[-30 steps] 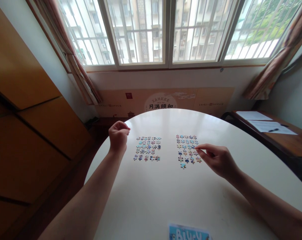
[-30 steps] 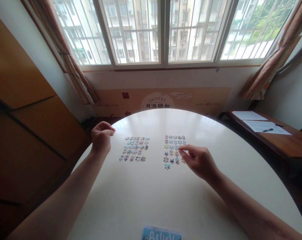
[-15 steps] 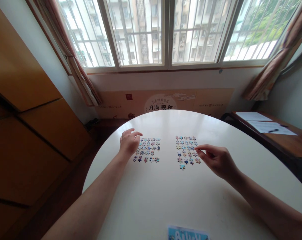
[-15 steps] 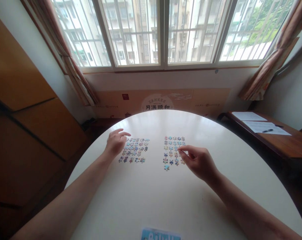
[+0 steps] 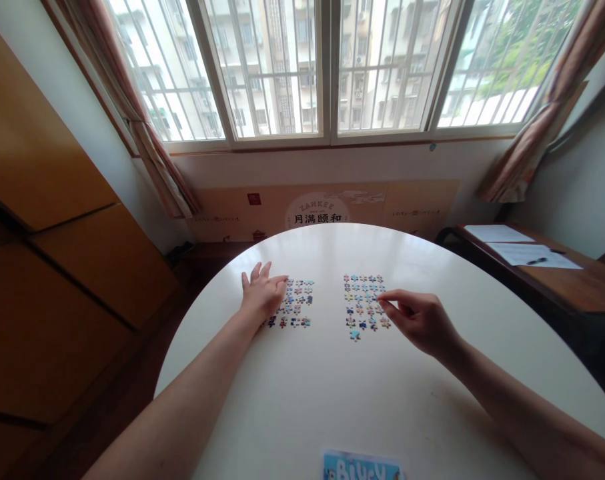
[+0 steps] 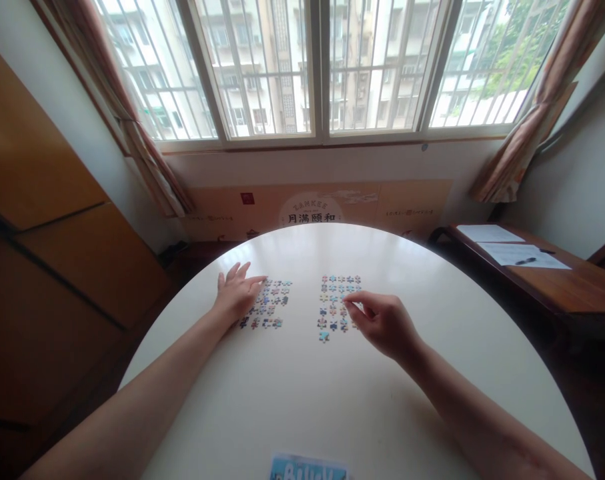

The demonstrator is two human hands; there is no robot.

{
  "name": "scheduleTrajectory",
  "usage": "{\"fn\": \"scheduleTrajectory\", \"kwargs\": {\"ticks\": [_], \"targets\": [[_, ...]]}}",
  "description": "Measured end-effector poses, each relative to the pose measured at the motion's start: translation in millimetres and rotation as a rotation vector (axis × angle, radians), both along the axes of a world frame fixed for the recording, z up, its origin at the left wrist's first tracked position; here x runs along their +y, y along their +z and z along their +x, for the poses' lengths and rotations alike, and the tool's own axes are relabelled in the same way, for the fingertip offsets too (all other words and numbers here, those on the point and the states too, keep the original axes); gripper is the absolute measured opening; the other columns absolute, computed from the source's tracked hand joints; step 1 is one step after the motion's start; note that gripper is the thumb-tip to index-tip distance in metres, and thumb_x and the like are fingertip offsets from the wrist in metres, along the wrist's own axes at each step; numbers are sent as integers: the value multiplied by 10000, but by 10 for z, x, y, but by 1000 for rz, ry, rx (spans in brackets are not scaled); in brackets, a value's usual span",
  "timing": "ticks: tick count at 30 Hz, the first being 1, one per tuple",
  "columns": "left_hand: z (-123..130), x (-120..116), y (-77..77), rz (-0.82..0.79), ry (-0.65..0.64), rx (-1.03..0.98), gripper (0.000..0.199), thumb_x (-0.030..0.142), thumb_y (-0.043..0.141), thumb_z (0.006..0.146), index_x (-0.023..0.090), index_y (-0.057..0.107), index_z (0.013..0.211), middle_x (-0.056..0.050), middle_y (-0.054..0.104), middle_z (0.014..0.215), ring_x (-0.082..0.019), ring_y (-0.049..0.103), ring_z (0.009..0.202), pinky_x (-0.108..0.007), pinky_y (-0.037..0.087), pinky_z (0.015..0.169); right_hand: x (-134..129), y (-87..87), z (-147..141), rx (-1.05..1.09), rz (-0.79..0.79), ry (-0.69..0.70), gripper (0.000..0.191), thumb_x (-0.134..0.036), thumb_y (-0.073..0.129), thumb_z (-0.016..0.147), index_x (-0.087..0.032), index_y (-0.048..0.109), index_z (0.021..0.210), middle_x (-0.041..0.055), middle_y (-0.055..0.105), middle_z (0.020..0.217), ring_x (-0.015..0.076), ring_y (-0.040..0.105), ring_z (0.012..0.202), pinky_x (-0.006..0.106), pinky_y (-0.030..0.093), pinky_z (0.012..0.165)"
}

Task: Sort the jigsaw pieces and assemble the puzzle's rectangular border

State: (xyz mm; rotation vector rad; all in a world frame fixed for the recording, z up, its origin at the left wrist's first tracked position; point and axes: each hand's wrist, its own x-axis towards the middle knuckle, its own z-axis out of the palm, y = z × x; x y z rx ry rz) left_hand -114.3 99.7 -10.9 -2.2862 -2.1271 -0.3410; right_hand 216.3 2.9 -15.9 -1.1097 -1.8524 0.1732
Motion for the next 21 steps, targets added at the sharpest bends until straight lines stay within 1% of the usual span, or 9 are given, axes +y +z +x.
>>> {"fn": "scheduleTrajectory", "kwargs": {"ticks": [4, 7, 10, 13, 17, 21], "targets": [[42, 88, 51, -35, 14, 29, 509, 398, 305, 973, 327, 678, 1312, -51, 326, 1632, -351, 142, 1534, -665, 58, 1191, 10, -6, 2, 0, 2, 5, 232, -316, 604, 919, -159, 769, 872, -65, 387, 488, 90, 339, 439, 230, 312, 466], [95, 231, 132, -91, -9, 59, 509, 409, 311, 968, 308, 720, 1253, -62, 329, 1630, -390, 124, 1531, -702, 56, 1170, 13, -1, 11, -1, -1, 15, 235, -313, 595, 924, -161, 769, 882, -60, 412, 494, 91, 347, 445, 229, 317, 472], [197, 378, 207, -129, -70, 73, 482, 421, 349, 955, 301, 767, 1163, -67, 346, 1621, -418, 127, 1524, -726, 75, 1152, 16, 20, 26, 10, 13, 8, 238, -312, 589, 924, -165, 769, 872, -58, 422, 485, 94, 351, 440, 228, 325, 473], [359, 445, 232, -153, -181, 81, 456, 429, 375, 954, 331, 741, 1208, -46, 322, 1631, -397, 118, 1531, -711, 96, 1160, 16, 45, 36, 20, 18, 8, 237, -314, 589, 922, -167, 767, 867, -58, 423, 482, 94, 350, 438, 226, 329, 470], [584, 361, 237, -168, -372, 90, 430, 398, 384, 964, 375, 711, 1243, 15, 292, 1644, -316, 115, 1545, -623, 83, 1209, 11, 67, 38, 36, 6, 22, 216, -294, 593, 915, -169, 766, 881, -54, 457, 483, 94, 347, 440, 225, 326, 465], [672, 112, 308, -204, -570, 102, 397, 315, 431, 934, 396, 748, 1161, 38, 311, 1637, -301, 145, 1540, -608, 93, 1215, 10, 74, 46, 40, 8, 27, 193, -271, 602, 910, -169, 764, 888, -58, 466, 483, 90, 346, 438, 223, 313, 466]]}}
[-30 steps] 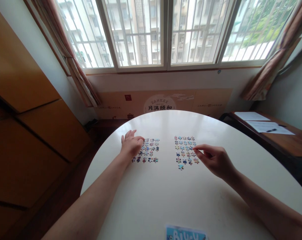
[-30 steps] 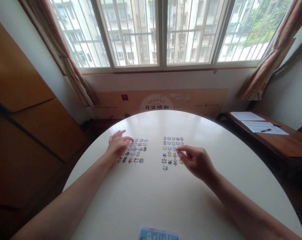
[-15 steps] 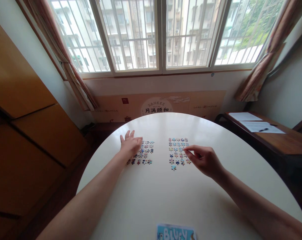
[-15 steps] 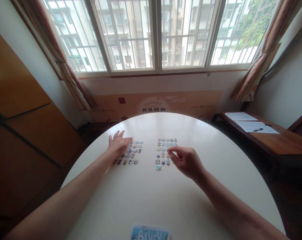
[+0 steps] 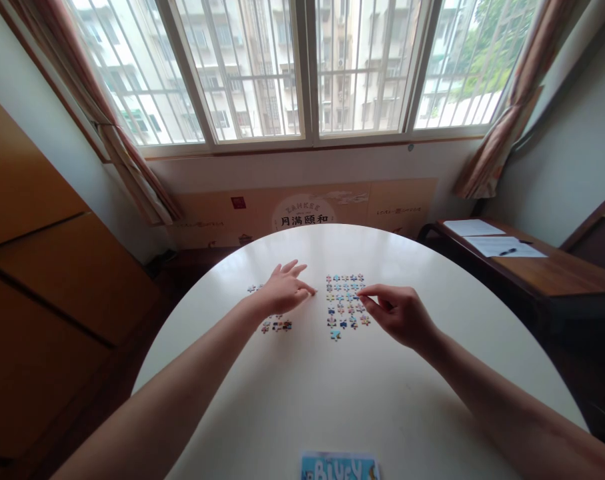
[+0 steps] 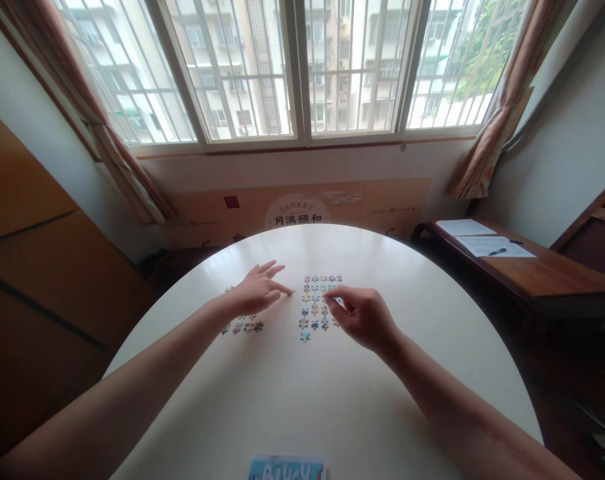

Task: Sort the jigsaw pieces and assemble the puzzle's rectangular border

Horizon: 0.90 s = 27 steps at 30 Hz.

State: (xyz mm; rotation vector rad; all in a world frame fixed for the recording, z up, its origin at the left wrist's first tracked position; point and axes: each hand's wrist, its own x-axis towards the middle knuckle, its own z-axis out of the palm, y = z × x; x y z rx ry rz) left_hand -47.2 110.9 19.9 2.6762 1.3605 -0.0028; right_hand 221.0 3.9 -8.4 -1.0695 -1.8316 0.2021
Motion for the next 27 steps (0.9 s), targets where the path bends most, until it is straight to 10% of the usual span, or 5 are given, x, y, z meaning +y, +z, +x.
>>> {"fn": "scheduleTrajectory", "kwargs": {"ticks": [12, 27], "targets": [[-76, -937, 101, -73, -326, -134, 150, 331, 770, 817, 420, 805, 933, 49, 385, 1597, -358, 210, 1518, -608, 229, 1203, -54, 40, -84, -371, -250, 244, 181, -190, 607, 890, -232, 781, 917, -10, 701, 689, 117, 590, 583, 235, 424, 624], [-100, -929, -131, 89, -392, -347, 108, 248, 792, 816, 279, 757, 914, -48, 524, 1493, -344, 398, 1424, -599, 408, 1098, -33, -133, -184, -491, -202, 231, 229, -231, 563, 935, -274, 785, 968, 7, 754, 758, 145, 633, 644, 265, 403, 654]]}}
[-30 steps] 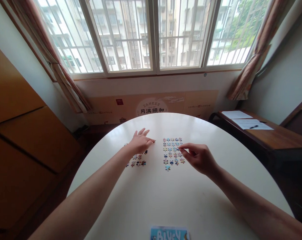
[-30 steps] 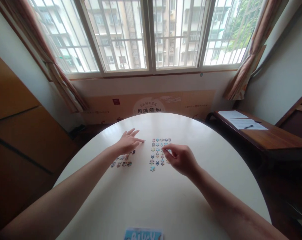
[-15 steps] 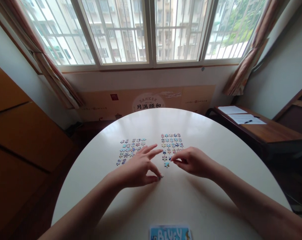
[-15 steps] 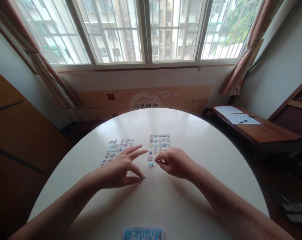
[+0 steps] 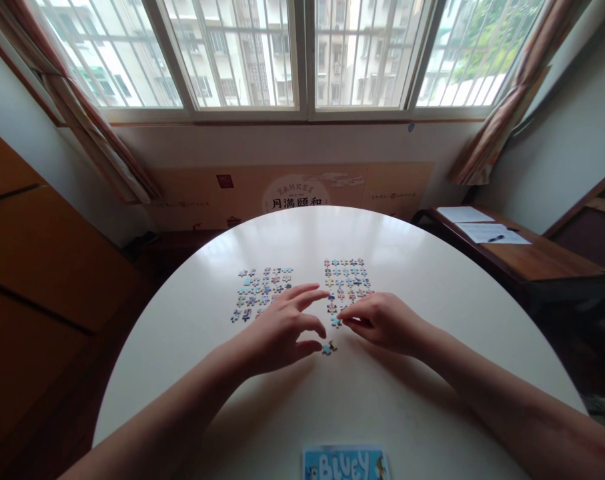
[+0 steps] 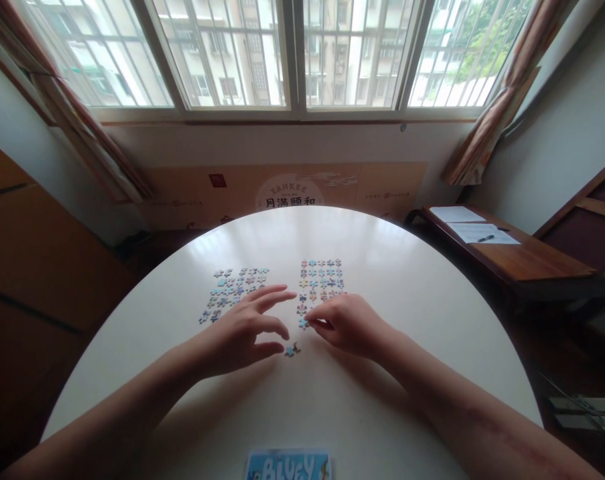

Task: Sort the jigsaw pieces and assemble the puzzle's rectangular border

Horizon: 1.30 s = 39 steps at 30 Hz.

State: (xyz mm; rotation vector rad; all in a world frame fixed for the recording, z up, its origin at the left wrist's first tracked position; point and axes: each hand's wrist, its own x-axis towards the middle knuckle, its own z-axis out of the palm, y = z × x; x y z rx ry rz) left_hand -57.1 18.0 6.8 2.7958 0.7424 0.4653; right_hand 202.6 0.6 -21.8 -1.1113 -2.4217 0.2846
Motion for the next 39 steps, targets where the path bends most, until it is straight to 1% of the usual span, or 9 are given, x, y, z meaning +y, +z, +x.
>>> {"fn": "scheduleTrajectory", "kwargs": {"ticks": [5, 9, 15, 19, 23, 31, 36, 39], "targets": [[76, -63, -23, 30, -46, 38, 140, 267, 826, 779, 302, 776, 905, -56, 558, 1462, -348, 433, 1399, -610, 400, 1098, -4, -26, -15, -28, -2, -4, 219, -259, 570, 937, -279, 786, 908, -2, 756, 751, 141, 629, 646, 268, 394, 664], [131, -76, -72, 51, -67, 6, 136, 236, 803, 803, 321, 784, 907, -35, 563, 1457, -331, 449, 1390, -580, 418, 1099, -3, -22, -25, -43, -3, -14, 223, -262, 565, 932, -286, 784, 898, -7, 752, 740, 138, 619, 636, 271, 382, 667], [194, -28, -185, 134, -42, -72, 108, 218, 777, 831, 301, 789, 899, -55, 615, 1397, -311, 514, 1331, -537, 471, 1065, 6, -18, -29, -50, -2, -4, 221, -239, 568, 912, -282, 784, 904, -11, 757, 747, 127, 616, 627, 265, 376, 653], [202, 37, -268, 191, -30, -131, 86, 211, 750, 848, 287, 788, 854, -58, 653, 1340, -310, 559, 1275, -535, 508, 1021, -10, 4, -34, -77, -13, 12, 213, -228, 572, 905, -278, 777, 877, -19, 747, 728, 122, 619, 627, 262, 372, 642], [201, 84, -311, 221, -13, -156, 83, 227, 724, 871, 281, 785, 856, -54, 663, 1318, -300, 559, 1267, -538, 508, 1021, -25, 28, -38, -98, -19, 18, 204, -219, 580, 898, -276, 768, 846, -28, 740, 714, 119, 614, 623, 260, 373, 641], [206, 117, -336, 207, 0, -154, 88, 229, 708, 879, 262, 780, 842, -70, 660, 1308, -304, 544, 1273, -533, 510, 1013, -31, 36, -44, -87, -22, 11, 207, -245, 582, 904, -294, 783, 913, -19, 762, 756, 133, 645, 650, 278, 393, 671], [211, 76, -288, 190, 32, -133, 62, 218, 731, 846, 259, 778, 843, -78, 654, 1314, -319, 540, 1279, -558, 498, 1020, -51, 84, -40, -118, -19, 18, 189, -347, 604, 915, -293, 782, 945, -8, 762, 754, 145, 646, 640, 291, 394, 665], [223, 33, -259, 182, 61, -112, 48, 235, 771, 806, 254, 773, 850, -75, 646, 1326, -321, 535, 1284, -567, 488, 1034, -56, 94, -41, -136, -24, 11, 178, -362, 619, 903, -302, 779, 951, -11, 763, 763, 151, 651, 652, 292, 389, 657]]}}
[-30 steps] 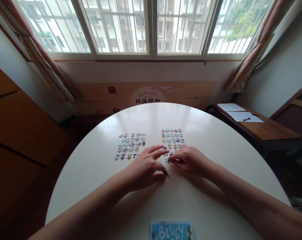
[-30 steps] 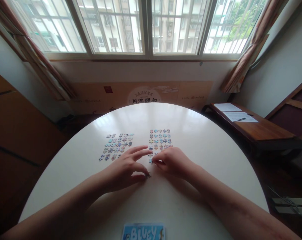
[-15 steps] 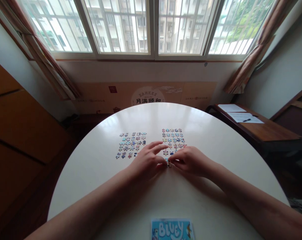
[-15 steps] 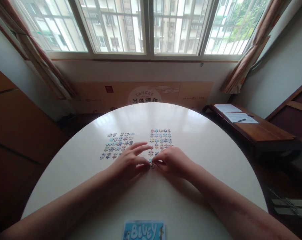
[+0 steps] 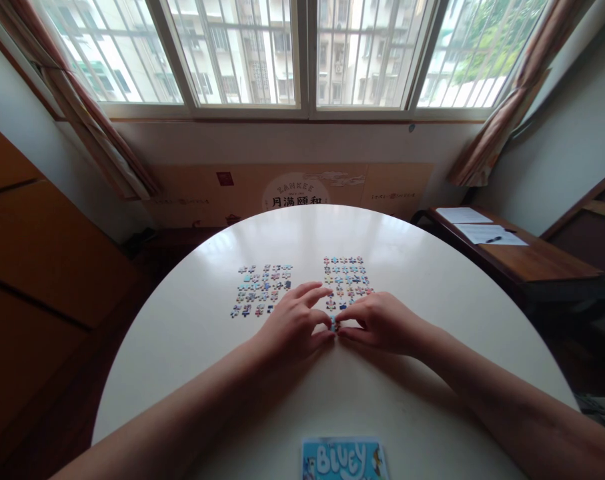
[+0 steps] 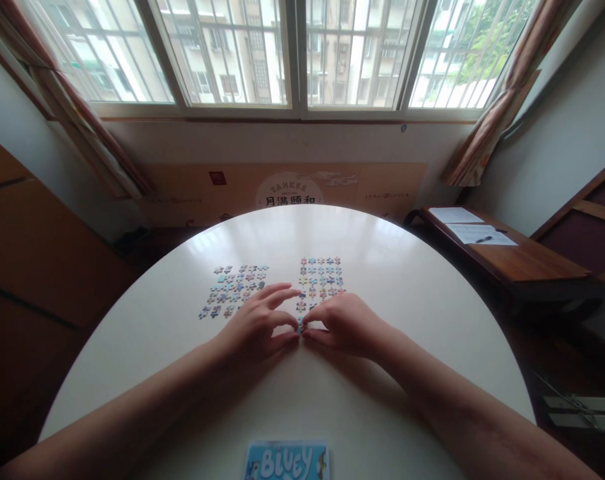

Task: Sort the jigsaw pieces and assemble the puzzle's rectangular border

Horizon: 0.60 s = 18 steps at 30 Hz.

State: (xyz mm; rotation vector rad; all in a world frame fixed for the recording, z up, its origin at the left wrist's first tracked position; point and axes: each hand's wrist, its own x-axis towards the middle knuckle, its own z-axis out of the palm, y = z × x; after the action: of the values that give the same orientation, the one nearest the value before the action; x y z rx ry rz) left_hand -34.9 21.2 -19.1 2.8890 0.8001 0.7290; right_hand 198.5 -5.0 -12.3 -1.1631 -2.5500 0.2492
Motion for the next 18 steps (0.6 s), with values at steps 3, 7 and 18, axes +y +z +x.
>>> {"fn": "scheduleTrajectory", "kwargs": {"ticks": [3, 7, 18], "targets": [[17, -34, 7, -8, 26, 1, 41, 254, 784, 797, 245, 763, 832, -72, 651, 1313, -317, 543, 1271, -566, 492, 1033, 3, -5, -1, -6, -6, -5, 162, -352, 633, 891, -308, 778, 950, -16, 760, 759, 150, 653, 657, 290, 387, 658], [37, -55, 2, -32, 64, -3, 63, 214, 790, 778, 246, 768, 828, -76, 653, 1306, -326, 542, 1264, -578, 501, 1016, 6, 7, 5, 7, -21, -1, 165, -365, 643, 890, -312, 780, 967, -13, 764, 772, 147, 650, 658, 284, 388, 659], [54, -73, 9, -74, 88, -1, 72, 185, 767, 775, 245, 768, 815, -81, 658, 1299, -346, 534, 1277, -609, 474, 1034, 1, 37, 25, 11, -39, 28, 177, -313, 664, 866, -322, 775, 1004, -24, 751, 753, 138, 623, 643, 276, 378, 659]]}}
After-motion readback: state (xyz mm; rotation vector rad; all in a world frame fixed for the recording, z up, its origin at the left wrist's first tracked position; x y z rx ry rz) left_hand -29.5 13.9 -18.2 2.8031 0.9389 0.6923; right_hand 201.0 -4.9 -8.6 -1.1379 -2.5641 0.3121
